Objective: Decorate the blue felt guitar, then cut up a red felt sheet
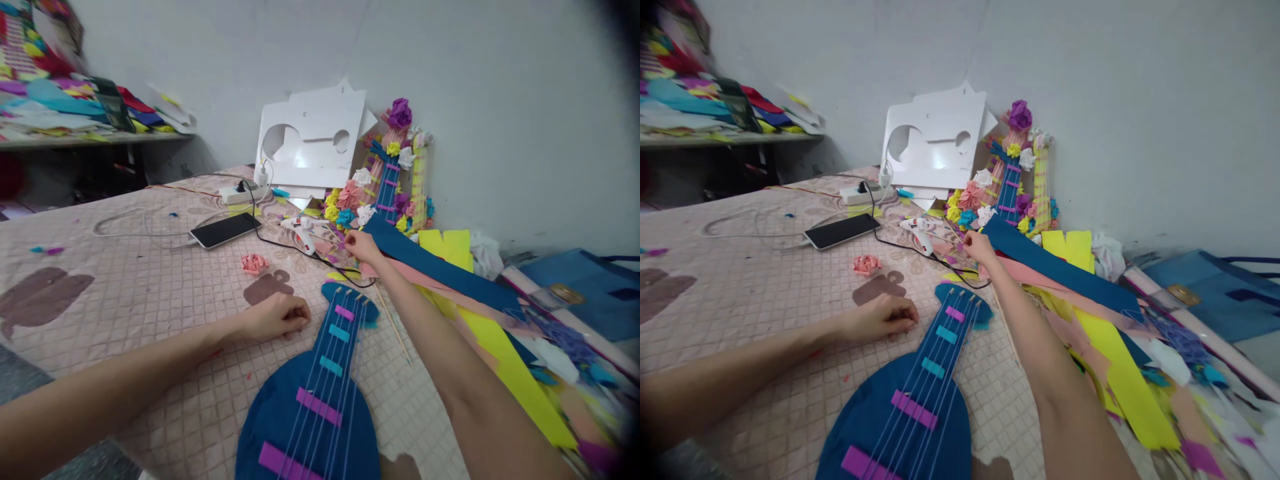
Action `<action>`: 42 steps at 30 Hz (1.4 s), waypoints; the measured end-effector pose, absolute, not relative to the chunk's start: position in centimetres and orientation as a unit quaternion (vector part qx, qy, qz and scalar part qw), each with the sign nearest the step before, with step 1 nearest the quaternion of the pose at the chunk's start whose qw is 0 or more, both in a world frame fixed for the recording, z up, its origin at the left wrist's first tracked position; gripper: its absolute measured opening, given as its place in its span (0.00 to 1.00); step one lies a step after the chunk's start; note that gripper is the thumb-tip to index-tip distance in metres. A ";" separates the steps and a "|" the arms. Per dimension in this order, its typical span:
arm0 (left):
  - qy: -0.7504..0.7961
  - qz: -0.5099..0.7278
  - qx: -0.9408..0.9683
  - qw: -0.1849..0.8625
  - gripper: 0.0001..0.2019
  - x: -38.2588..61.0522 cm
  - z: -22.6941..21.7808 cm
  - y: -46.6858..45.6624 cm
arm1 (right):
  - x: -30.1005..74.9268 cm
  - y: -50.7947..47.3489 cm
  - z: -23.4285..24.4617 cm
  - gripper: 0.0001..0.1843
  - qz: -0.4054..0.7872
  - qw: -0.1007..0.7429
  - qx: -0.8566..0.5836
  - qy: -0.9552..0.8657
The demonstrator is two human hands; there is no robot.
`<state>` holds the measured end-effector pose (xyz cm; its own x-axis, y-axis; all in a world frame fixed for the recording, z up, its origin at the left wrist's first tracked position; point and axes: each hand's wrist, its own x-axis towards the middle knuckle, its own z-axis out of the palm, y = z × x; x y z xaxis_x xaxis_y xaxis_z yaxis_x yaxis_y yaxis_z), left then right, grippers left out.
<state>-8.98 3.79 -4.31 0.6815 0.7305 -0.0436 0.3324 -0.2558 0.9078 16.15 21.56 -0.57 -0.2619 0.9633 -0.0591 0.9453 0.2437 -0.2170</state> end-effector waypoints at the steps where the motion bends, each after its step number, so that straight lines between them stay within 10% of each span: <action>1: 0.347 0.198 0.766 0.504 0.09 -9.0 -4.3 3.8 | 16.0 21.5 -0.5 0.17 0.123 0.042 -0.604 -0.786; 12: 0.341 0.205 0.783 0.478 0.08 -9.1 -4.3 3.7 | 14.1 21.3 -2.7 0.17 0.242 0.050 -0.585 -0.773; 30: 0.348 0.225 0.778 0.472 0.10 -9.4 -3.6 2.9 | 20.5 12.2 1.2 0.23 0.337 0.333 -0.541 -0.695; 42: 0.506 0.349 0.782 0.101 0.12 -15.3 -2.4 5.7 | 23.9 0.0 0.4 0.16 0.423 0.356 -0.549 -0.627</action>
<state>-15.31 5.66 -2.42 0.2442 0.8621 0.4439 0.7215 -0.4674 0.5108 23.88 -0.04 0.42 -0.1439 0.9894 -0.0182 0.3882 0.0396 -0.9207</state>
